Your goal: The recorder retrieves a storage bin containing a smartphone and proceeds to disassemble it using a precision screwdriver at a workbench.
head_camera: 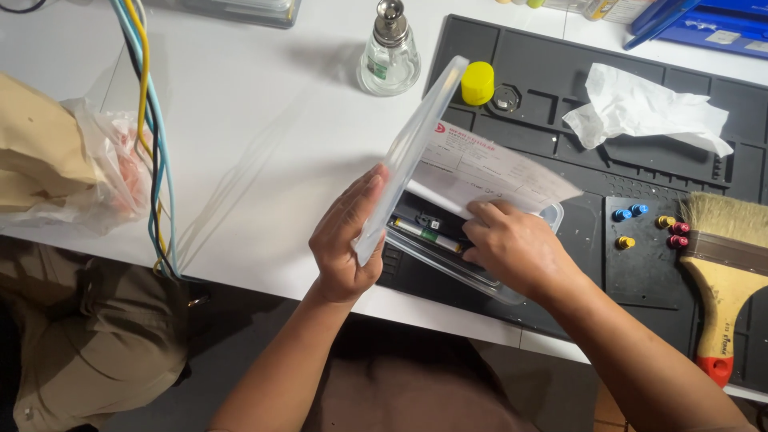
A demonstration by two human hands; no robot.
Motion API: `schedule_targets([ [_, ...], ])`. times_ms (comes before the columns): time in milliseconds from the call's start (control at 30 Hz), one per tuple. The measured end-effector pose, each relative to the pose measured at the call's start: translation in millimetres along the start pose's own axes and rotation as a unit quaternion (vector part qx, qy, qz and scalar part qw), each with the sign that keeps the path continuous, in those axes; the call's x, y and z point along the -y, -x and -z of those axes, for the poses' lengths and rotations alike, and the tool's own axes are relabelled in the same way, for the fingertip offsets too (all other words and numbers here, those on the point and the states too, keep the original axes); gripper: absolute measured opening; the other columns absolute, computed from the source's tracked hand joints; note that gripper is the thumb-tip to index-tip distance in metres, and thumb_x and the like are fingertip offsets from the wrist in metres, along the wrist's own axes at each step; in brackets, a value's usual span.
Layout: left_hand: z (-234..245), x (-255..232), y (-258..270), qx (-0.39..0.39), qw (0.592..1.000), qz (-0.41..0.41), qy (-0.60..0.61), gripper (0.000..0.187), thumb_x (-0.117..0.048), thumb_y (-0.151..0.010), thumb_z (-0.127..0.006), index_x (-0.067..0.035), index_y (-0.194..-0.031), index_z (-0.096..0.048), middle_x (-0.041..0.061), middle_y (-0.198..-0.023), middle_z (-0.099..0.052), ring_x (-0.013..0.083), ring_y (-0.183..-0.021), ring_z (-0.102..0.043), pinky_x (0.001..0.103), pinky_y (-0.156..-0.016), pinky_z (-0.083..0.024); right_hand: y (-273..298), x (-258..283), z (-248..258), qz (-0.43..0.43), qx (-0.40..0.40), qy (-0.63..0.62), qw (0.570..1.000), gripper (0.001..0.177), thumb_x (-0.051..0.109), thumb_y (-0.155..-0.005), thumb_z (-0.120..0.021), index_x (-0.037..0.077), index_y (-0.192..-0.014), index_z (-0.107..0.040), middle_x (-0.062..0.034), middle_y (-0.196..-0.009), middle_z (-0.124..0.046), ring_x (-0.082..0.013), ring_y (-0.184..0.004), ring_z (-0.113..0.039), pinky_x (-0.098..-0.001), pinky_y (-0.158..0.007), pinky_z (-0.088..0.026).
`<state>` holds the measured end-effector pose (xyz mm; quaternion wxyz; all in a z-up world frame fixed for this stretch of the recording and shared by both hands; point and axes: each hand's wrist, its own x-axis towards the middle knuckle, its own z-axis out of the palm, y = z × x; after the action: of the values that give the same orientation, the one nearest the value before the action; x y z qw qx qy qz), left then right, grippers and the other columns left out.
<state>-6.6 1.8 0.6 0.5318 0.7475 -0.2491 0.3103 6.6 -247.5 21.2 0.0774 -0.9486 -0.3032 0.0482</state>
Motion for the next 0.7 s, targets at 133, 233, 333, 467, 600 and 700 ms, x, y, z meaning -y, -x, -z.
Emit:
schedule_targets([
  [133, -1, 1, 2, -0.013, 1.000, -0.003, 0.000, 0.043, -0.001, -0.102, -0.055, -0.001, -0.145, -0.056, 0.017, -0.144, -0.063, 0.0335, -0.139, -0.063, 0.041, -0.118, -0.053, 1, 3, 1, -0.023, 0.040, 0.003, 0.999, 0.019, 0.024, -0.079, -0.075, 0.005, -0.079, -0.074, -0.0085, -0.129, -0.064, -0.0276, -0.118, -0.059, -0.0427, -0.086, -0.056],
  [233, -2, 2, 3, -0.016, 1.000, -0.005, 0.000, 0.041, -0.002, -0.103, -0.053, -0.002, -0.144, -0.057, 0.016, -0.144, -0.064, 0.0334, -0.139, -0.063, 0.040, -0.116, -0.053, 2, 5, -1, -0.026, 0.044, 0.028, 0.998, 0.015, 0.018, -0.078, -0.071, 0.004, -0.072, -0.074, -0.0080, -0.128, -0.064, -0.0263, -0.115, -0.061, -0.0419, -0.084, -0.057],
  [333, -2, 2, 3, -0.018, 1.000, -0.006, 0.001, 0.040, -0.004, -0.104, -0.053, -0.002, -0.144, -0.057, 0.016, -0.143, -0.064, 0.0334, -0.139, -0.063, 0.040, -0.116, -0.053, 7, 5, -6, -0.016, 0.021, 0.049, 0.998, 0.014, 0.015, -0.077, -0.068, 0.004, -0.070, -0.074, -0.0083, -0.125, -0.066, -0.0249, -0.112, -0.063, -0.0407, -0.083, -0.057],
  [467, -2, 1, 3, -0.019, 1.000, -0.011, 0.007, 0.038, -0.006, -0.106, -0.053, -0.003, -0.144, -0.057, 0.016, -0.143, -0.064, 0.0333, -0.139, -0.063, 0.040, -0.117, -0.052, 16, 4, -8, 0.010, -0.030, 0.031, 0.999, 0.014, 0.014, -0.078, -0.069, 0.004, -0.071, -0.074, -0.0084, -0.113, -0.070, -0.0235, -0.101, -0.067, -0.0392, -0.081, -0.058],
  [600, -2, 1, 2, -0.014, 1.000, -0.006, -0.001, 0.038, -0.006, -0.106, -0.055, -0.003, -0.144, -0.057, 0.016, -0.143, -0.064, 0.0331, -0.138, -0.063, 0.040, -0.116, -0.053, 22, -1, -3, 0.036, -0.060, -0.033, 0.997, 0.012, 0.016, -0.079, -0.073, 0.005, -0.074, -0.075, -0.0058, -0.102, -0.073, -0.0222, -0.091, -0.070, -0.0383, -0.075, -0.059],
  [700, -3, 2, 2, -0.019, 1.000, -0.006, 0.001, 0.037, -0.007, -0.107, -0.056, -0.003, -0.144, -0.057, 0.015, -0.143, -0.064, 0.0327, -0.139, -0.063, 0.040, -0.116, -0.053, 22, -2, 3, 0.028, -0.102, -0.051, 0.993, 0.012, 0.018, -0.081, -0.076, 0.007, -0.078, -0.075, -0.0042, -0.099, -0.075, -0.0219, -0.091, -0.071, -0.0374, -0.069, -0.060],
])
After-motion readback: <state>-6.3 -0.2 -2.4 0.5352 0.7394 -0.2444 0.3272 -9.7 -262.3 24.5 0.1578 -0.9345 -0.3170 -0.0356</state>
